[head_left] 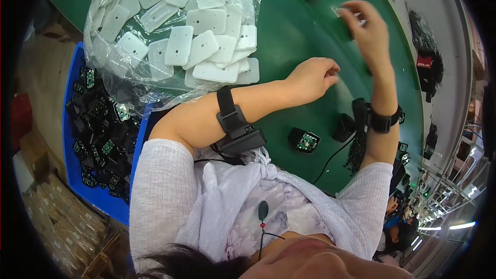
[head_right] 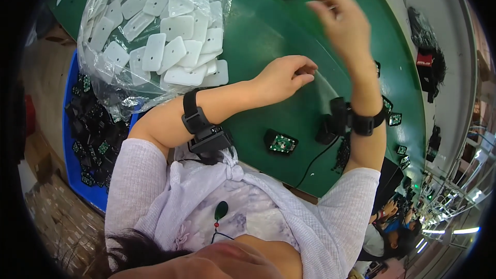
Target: Fitting small white plastic components into green plastic housings on an assembly line.
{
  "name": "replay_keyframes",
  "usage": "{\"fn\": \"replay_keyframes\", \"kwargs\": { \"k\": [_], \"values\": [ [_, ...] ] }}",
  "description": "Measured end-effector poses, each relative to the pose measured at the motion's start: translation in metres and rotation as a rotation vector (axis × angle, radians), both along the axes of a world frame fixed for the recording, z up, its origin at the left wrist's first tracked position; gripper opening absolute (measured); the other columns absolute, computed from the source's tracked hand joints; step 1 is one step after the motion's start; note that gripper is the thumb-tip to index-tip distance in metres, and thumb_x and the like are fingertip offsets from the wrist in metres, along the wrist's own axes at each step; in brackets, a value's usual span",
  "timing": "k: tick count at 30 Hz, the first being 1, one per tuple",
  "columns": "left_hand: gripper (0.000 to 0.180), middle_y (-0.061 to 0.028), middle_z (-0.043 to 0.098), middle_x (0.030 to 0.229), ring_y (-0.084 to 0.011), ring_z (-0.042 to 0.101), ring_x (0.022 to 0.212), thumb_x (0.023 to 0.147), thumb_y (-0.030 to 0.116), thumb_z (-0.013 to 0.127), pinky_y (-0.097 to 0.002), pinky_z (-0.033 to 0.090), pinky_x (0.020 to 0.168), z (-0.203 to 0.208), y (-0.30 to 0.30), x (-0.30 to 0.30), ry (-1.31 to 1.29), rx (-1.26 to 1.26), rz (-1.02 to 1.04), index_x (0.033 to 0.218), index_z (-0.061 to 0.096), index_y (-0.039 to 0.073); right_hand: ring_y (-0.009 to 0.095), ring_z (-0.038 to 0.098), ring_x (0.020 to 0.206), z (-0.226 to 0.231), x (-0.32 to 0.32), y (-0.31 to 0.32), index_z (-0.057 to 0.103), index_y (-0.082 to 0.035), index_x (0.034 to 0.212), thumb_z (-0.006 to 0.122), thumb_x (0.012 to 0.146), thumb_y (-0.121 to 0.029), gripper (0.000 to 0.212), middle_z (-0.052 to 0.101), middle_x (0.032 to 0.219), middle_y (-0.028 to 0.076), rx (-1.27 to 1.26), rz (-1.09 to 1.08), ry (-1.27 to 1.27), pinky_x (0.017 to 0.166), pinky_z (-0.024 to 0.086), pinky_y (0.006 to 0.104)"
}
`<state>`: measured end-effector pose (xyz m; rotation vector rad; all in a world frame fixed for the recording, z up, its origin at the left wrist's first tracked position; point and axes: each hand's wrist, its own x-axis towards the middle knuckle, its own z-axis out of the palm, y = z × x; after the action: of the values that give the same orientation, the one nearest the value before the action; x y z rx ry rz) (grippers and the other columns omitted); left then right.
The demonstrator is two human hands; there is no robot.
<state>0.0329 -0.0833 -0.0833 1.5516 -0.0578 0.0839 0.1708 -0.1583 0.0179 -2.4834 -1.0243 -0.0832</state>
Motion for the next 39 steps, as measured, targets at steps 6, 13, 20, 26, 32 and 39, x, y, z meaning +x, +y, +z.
{"fn": "replay_keyframes", "kwargs": {
  "k": [6, 13, 20, 26, 32, 39],
  "values": [
    [0.027, -0.0139, 0.056, 0.119, -0.0226, 0.052, 0.113, 0.092, 0.010, 0.049, -0.0370, 0.039, 0.098, -0.027, -0.005, 0.009, -0.200, 0.298, -0.074, 0.119, 0.053, 0.005, 0.017, 0.059, 0.065, -0.018, -0.081, 0.078, 0.069, -0.010, 0.088, 0.064, 0.086, -0.043, 0.033, 0.063, 0.071, 0.004, -0.332, 0.185, 0.209, 0.061, 0.046, 0.0312],
    [0.024, -0.0143, 0.059, 0.110, -0.0287, 0.055, 0.108, 0.091, 0.012, 0.050, -0.0387, 0.042, 0.094, -0.037, -0.012, 0.004, -0.267, 0.515, -0.056, 0.113, 0.056, 0.006, 0.007, 0.054, 0.065, -0.030, -0.081, 0.078, 0.060, -0.003, 0.086, 0.068, 0.086, -0.025, 0.023, 0.058, 0.070, 0.000, -0.028, 0.151, 0.688, 0.058, 0.042, 0.0222],
    [0.024, -0.0176, 0.065, 0.103, -0.0319, 0.064, 0.089, 0.094, 0.012, 0.047, -0.0382, 0.051, 0.080, 0.020, 0.004, -0.008, -0.086, 0.152, -0.039, 0.110, 0.056, -0.004, 0.008, 0.055, 0.062, 0.015, -0.084, -0.005, 0.057, -0.004, 0.084, 0.067, 0.084, -0.012, 0.013, 0.057, 0.072, 0.001, 0.232, -0.082, 0.039, 0.052, 0.042, 0.0241],
    [0.041, -0.0094, 0.062, 0.104, -0.0180, 0.063, 0.091, 0.102, 0.031, 0.045, -0.0293, 0.053, 0.079, 0.026, -0.002, -0.009, 0.176, -0.671, -0.025, 0.126, 0.049, -0.003, 0.027, 0.059, 0.065, -0.016, -0.118, -0.048, 0.054, -0.007, 0.079, 0.066, 0.078, -0.010, 0.013, 0.054, 0.077, 0.007, 0.004, -0.128, -0.388, 0.054, 0.047, 0.0361],
    [0.034, -0.0120, 0.063, 0.107, -0.0200, 0.065, 0.092, 0.100, 0.019, 0.048, -0.0299, 0.054, 0.081, 0.019, 0.000, -0.006, 0.250, -0.668, -0.280, 0.126, 0.050, -0.003, 0.027, 0.061, 0.074, -0.021, -0.137, -0.087, 0.061, -0.007, 0.087, 0.068, 0.080, -0.013, 0.012, 0.059, 0.084, 0.008, 0.130, -0.096, -0.253, 0.060, 0.049, 0.0341],
    [0.026, -0.0097, 0.066, 0.092, -0.0119, 0.061, 0.078, 0.096, 0.015, 0.056, -0.0248, 0.049, 0.073, 0.018, 0.005, -0.006, 0.216, -0.403, -0.180, 0.115, 0.058, -0.004, 0.020, 0.061, 0.072, -0.016, -0.131, -0.226, 0.064, -0.003, 0.089, 0.067, 0.082, -0.008, 0.010, 0.061, 0.081, 0.007, -0.090, -0.667, -0.222, 0.067, 0.049, 0.0308]
  ]
}}
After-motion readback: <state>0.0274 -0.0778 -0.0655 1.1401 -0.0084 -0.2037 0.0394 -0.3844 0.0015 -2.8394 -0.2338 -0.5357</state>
